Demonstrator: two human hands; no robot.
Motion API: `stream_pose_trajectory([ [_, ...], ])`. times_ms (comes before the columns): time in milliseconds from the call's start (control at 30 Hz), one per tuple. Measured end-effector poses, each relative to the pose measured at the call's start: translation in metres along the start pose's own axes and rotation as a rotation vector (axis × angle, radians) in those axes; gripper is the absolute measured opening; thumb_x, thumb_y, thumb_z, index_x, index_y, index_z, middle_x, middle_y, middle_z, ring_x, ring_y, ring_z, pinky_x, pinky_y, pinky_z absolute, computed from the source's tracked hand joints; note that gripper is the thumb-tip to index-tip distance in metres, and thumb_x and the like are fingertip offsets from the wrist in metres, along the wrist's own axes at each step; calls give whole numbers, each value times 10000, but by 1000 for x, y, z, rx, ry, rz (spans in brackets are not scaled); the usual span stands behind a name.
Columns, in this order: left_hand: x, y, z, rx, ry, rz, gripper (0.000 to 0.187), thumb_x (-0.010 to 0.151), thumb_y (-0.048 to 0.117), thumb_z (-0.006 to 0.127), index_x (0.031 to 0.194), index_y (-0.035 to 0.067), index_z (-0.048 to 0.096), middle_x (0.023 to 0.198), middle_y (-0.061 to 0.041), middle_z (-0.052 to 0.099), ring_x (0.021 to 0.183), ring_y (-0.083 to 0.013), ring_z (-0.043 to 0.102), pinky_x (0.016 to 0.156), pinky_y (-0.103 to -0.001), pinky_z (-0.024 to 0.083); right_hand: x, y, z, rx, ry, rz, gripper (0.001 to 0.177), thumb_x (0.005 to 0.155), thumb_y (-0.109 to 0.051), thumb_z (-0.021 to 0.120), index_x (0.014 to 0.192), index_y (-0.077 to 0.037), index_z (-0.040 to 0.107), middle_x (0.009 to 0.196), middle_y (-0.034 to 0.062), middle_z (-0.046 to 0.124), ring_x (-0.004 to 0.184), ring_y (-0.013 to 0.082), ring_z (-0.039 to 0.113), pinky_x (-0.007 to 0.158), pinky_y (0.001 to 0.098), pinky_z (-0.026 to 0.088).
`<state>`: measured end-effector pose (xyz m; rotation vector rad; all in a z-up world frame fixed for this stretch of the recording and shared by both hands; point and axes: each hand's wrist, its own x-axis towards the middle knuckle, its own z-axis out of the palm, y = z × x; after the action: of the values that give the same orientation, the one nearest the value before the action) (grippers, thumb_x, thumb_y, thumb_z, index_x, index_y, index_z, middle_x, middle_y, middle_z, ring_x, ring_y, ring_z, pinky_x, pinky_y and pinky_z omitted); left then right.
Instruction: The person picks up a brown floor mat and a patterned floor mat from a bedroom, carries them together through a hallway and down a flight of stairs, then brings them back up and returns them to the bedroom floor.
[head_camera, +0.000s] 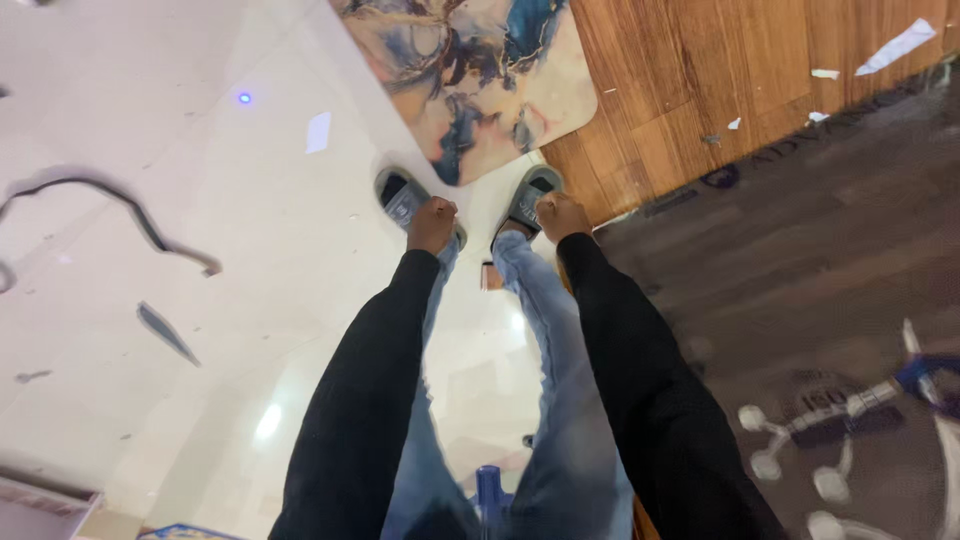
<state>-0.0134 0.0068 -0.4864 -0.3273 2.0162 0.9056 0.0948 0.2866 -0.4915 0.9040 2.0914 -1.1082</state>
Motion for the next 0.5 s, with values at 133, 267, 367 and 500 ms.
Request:
stream_pose_trajectory([
  [133,53,-50,64,-301,-39,-168,251,952,252,658,954,4,701,830,-149,744,739,-197,700,657,-305,549,81,48,22,-334,-14,88,388,992,-389,558,1076,-21,648,989,291,701,939,500,668,846,591,516],
  [267,81,-107,91,-575,-38,-498,347,957,320,651,1106,6,651,950,-64,707,811,-147,652,579,-284,493,118,80,20,-246,152,315,347,950,-389,588,1022,-66,693,980,269,706,961,489,669,853,564,525],
  [367,92,-143,101,-678,3,-600,416,955,350,657,1206,19,632,1053,-52,669,922,-154,637,635,-291,498,133,120,15,-163,238,303,348,909,-393,674,1021,-63,689,925,248,719,920,438,704,813,510,550],
  [500,103,-164,98,-720,86,-599,495,940,349,689,1323,43,621,1148,-84,628,1018,-181,586,763,-319,487,161,146,15,-30,357,134,349,939,-297,746,1118,-21,628,820,226,718,803,363,715,757,451,548],
])
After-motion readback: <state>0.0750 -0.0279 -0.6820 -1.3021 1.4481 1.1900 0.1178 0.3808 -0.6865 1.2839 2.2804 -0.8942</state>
